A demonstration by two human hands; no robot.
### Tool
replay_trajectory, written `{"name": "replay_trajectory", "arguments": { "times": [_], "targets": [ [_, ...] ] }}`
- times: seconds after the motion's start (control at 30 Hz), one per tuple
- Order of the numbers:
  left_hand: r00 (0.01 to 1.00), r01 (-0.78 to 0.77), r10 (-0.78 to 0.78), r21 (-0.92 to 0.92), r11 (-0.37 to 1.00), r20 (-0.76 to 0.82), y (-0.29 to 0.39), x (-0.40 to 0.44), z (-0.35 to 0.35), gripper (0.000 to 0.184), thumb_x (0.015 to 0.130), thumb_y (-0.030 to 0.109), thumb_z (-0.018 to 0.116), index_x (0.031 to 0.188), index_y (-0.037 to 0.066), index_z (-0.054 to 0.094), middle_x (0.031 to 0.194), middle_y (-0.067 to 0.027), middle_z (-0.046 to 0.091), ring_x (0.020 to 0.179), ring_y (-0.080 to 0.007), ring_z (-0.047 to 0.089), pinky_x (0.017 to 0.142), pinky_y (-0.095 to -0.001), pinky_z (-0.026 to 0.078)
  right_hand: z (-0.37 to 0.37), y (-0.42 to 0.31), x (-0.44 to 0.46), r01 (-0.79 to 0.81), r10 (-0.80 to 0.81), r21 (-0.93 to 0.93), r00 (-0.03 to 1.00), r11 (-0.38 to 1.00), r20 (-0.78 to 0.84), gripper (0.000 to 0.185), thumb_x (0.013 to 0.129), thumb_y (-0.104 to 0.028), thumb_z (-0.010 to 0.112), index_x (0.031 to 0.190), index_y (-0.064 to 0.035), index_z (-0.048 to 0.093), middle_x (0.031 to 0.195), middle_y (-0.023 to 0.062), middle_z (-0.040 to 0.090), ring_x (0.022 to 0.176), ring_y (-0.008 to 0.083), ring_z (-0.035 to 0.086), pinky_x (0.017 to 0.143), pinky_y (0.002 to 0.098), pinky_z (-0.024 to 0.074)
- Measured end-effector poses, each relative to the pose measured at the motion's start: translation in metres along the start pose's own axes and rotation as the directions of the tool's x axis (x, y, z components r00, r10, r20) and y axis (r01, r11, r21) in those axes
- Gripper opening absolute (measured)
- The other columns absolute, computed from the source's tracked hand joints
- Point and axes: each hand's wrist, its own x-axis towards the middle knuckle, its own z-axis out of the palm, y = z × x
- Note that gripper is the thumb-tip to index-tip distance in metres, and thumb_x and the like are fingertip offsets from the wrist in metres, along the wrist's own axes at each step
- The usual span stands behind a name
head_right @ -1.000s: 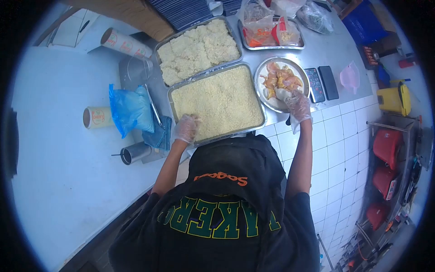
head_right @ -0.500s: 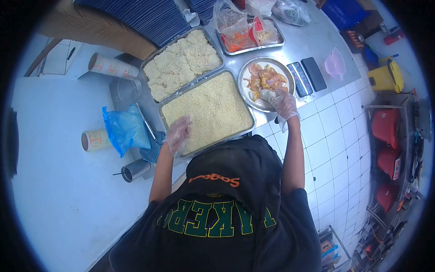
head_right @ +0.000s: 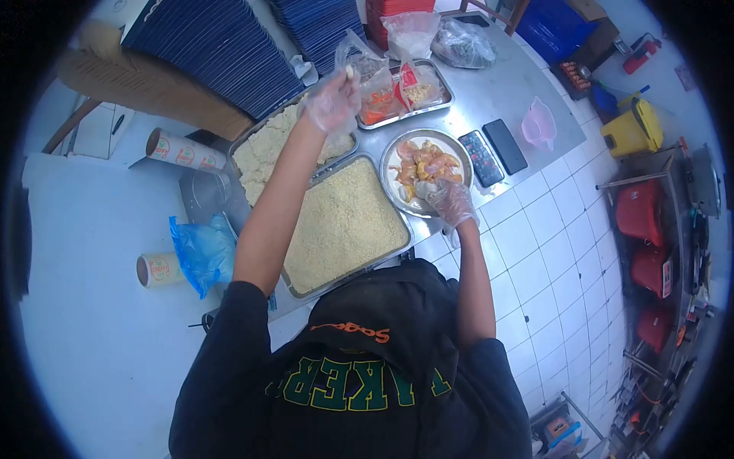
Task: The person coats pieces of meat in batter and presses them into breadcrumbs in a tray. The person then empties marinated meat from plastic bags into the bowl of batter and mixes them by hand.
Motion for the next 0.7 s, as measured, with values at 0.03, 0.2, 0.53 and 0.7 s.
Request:
{"name": "replay_trajectory", "arguments": {
  "times": [0.03, 0.2, 0.53, 0.7],
  "targets": [
    [0.994, -0.003, 0.006, 0.031, 1.0, -0.106, 0.001, 0.01, 0.006, 0.026, 0.09, 0.031, 0.066, 0.106, 0.012, 0.059, 0.09, 0.0, 0.062, 0.08, -0.017, 0.06, 0.068, -0.0319, 0.051, 0.001, 0.002, 0.0, -0.008, 0.008, 0.001, 1.0, 1.0, -0.004, 0.039, 0.079, -0.027, 0.071, 0.11, -0.0038, 0.066, 0.099, 0.0196, 0.068, 0.093, 0.0345, 0.065, 0.084, 0.0421, 0.0503],
    [0.959, 0.04, -0.007, 0.111, 0.993, -0.284, -0.02, -0.016, 0.024, 0.03, 0.088, 0.033, 0.068, 0.107, 0.012, 0.059, 0.098, -0.0033, 0.062, 0.088, -0.0208, 0.061, 0.07, -0.0332, 0.05, 0.012, 0.014, -0.004, 0.049, -0.046, 0.036, 0.996, 0.998, -0.082, 0.041, 0.079, -0.026, 0.07, 0.112, -0.0038, 0.064, 0.097, 0.0209, 0.067, 0.092, 0.0363, 0.064, 0.083, 0.0435, 0.05],
    [0.856, 0.257, 0.066, 0.533, 0.806, -0.513, -0.086, -0.079, -0.076, 0.032, 0.091, 0.037, 0.063, 0.106, 0.009, 0.062, 0.088, -0.0045, 0.067, 0.075, -0.0118, 0.066, 0.057, -0.0242, 0.048, 0.008, 0.009, -0.008, 0.016, -0.017, -0.005, 0.998, 1.0, -0.068, 0.05, 0.08, -0.035, 0.07, 0.118, -0.003, 0.062, 0.107, 0.0219, 0.065, 0.103, 0.0376, 0.06, 0.092, 0.0448, 0.0454],
    [0.598, 0.153, 0.802, 0.979, -0.135, 0.017, -0.04, -0.024, -0.033, 0.049, 0.084, 0.048, 0.066, 0.1, 0.002, 0.064, 0.094, -0.0151, 0.068, 0.083, -0.0311, 0.066, 0.067, -0.0405, 0.053, 0.001, 0.002, -0.008, -0.013, 0.013, 0.027, 1.0, 1.0, -0.023, 0.047, 0.08, -0.032, 0.071, 0.117, -0.0045, 0.062, 0.113, 0.0207, 0.063, 0.108, 0.0351, 0.059, 0.096, 0.043, 0.0442]
  ]
}}
